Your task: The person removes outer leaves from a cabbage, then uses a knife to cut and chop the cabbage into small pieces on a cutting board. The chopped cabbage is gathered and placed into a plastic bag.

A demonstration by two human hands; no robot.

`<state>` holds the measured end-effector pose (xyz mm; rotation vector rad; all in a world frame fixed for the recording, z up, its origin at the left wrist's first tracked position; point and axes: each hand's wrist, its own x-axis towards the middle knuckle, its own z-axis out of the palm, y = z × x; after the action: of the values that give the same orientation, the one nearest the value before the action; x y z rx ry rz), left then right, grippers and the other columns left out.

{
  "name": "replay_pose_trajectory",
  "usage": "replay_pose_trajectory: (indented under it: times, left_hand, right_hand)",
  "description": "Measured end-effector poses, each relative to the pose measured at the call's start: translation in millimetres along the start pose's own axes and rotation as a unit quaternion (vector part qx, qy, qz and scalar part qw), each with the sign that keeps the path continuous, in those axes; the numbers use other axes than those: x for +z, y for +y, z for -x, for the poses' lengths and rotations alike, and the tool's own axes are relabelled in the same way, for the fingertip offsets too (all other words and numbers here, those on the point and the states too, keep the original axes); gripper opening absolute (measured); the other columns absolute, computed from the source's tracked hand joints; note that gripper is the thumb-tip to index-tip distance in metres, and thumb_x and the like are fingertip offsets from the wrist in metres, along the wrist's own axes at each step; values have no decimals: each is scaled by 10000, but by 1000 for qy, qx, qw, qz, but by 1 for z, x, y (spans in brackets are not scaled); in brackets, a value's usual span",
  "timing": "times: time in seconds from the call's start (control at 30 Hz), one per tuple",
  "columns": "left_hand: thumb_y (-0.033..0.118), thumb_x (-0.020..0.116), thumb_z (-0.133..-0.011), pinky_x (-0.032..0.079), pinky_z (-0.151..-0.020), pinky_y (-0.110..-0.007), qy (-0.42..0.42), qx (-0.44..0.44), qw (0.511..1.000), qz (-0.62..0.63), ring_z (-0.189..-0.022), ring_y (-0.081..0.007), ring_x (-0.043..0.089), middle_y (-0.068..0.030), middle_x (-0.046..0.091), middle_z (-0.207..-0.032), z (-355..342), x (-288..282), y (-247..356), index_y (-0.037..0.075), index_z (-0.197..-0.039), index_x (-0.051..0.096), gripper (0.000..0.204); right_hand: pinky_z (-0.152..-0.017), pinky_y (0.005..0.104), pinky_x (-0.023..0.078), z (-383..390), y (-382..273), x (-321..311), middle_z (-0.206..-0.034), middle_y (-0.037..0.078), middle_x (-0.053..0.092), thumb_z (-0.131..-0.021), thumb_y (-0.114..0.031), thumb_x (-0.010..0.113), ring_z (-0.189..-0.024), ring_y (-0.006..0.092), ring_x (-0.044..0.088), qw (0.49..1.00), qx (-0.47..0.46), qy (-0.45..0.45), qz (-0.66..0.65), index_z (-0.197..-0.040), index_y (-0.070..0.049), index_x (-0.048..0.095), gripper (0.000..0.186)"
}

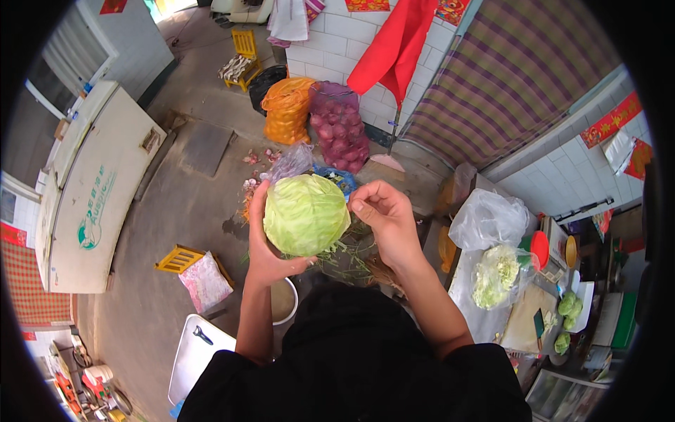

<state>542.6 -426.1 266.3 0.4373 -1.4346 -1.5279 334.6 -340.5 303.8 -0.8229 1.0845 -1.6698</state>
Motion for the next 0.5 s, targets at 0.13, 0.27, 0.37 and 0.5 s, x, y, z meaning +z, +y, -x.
replay_pose_trajectory:
  times: [0.13,0.27,0.37,0.5]
  left_hand:
    - [102,929,-547,417,-1164,-446,16,14,1000,-4,-1402,-296,490,-164,424,-1532,1,6,-3,28,-1635,165,1331]
    - [141,975,-535,425,-1157,-453,22,9,1000,-5,-1401,-297,489,-167,424,-1530,3,7,-8,30,-1636,153,1379]
    - [228,1013,-560,422,-1161,-457,21,3,999,27,-1415,-302,476,-173,424,-1538,3,14,-10,35,-1639,147,1397]
    - [472,894,-758,401,-1183,-482,72,-63,976,195,-1433,-328,466,-182,433,-1557,8,34,-16,43,-1638,189,1207]
  right_hand:
    - [-812,237,496,2,-5,-7,-1000,22,693,-956,-3,709,-905,81,626,998,41,-33,44,-1062,-15,673,113]
    - [-784,251,507,4,0,-8,-929,2,658,-946,29,708,-860,77,603,997,21,-26,68,-1027,-5,662,99]
    - [-774,252,501,4,-2,-11,-916,3,649,-967,11,689,-844,75,595,994,-7,-16,110,-1017,-9,650,67]
    - [-754,261,495,11,-12,-8,-896,-5,627,-1002,-25,649,-821,77,580,995,41,-18,91,-1002,-23,617,32]
